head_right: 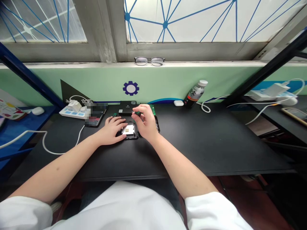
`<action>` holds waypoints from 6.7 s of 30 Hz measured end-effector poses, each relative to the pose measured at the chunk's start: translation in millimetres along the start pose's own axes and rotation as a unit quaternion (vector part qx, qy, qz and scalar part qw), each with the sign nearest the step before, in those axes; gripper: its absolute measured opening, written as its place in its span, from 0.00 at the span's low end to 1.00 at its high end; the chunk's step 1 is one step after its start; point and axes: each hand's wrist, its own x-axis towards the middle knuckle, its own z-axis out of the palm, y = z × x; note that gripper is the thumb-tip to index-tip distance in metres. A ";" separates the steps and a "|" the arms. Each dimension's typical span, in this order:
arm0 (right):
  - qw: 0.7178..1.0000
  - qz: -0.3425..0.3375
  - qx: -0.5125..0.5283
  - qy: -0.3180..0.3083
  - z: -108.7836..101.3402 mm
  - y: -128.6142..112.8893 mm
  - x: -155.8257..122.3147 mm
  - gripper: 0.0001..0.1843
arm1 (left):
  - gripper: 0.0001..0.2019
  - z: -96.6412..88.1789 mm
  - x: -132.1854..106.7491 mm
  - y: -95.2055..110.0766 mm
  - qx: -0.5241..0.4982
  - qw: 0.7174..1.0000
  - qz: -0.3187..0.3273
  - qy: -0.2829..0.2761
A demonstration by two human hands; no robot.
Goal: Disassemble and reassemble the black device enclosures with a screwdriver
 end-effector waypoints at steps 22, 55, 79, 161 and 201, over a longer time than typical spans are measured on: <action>0.995 -0.066 -0.068 -0.025 -11.7 -13.6 -7.2 0.12 | 0.27 2.2 -0.4 -3.0 0.001 1.000 -0.003 0.002; 0.994 -0.061 -0.086 -0.008 -7.3 -16.2 -12.0 0.18 | 0.28 0.8 -0.8 -2.1 -0.004 1.000 -0.002 0.001; 0.997 -0.051 -0.056 -0.017 -7.2 -14.1 -11.3 0.17 | 0.28 0.6 -0.6 -2.2 -0.009 1.000 0.002 0.005; 0.993 -0.033 -0.099 0.053 -4.9 -15.4 -15.3 0.21 | 0.27 3.2 -1.2 -2.2 -0.009 1.000 -0.004 0.002; 0.993 -0.043 -0.071 0.084 -3.6 -8.1 -14.8 0.23 | 0.24 13.1 17.6 -30.0 -0.067 0.964 -0.142 0.215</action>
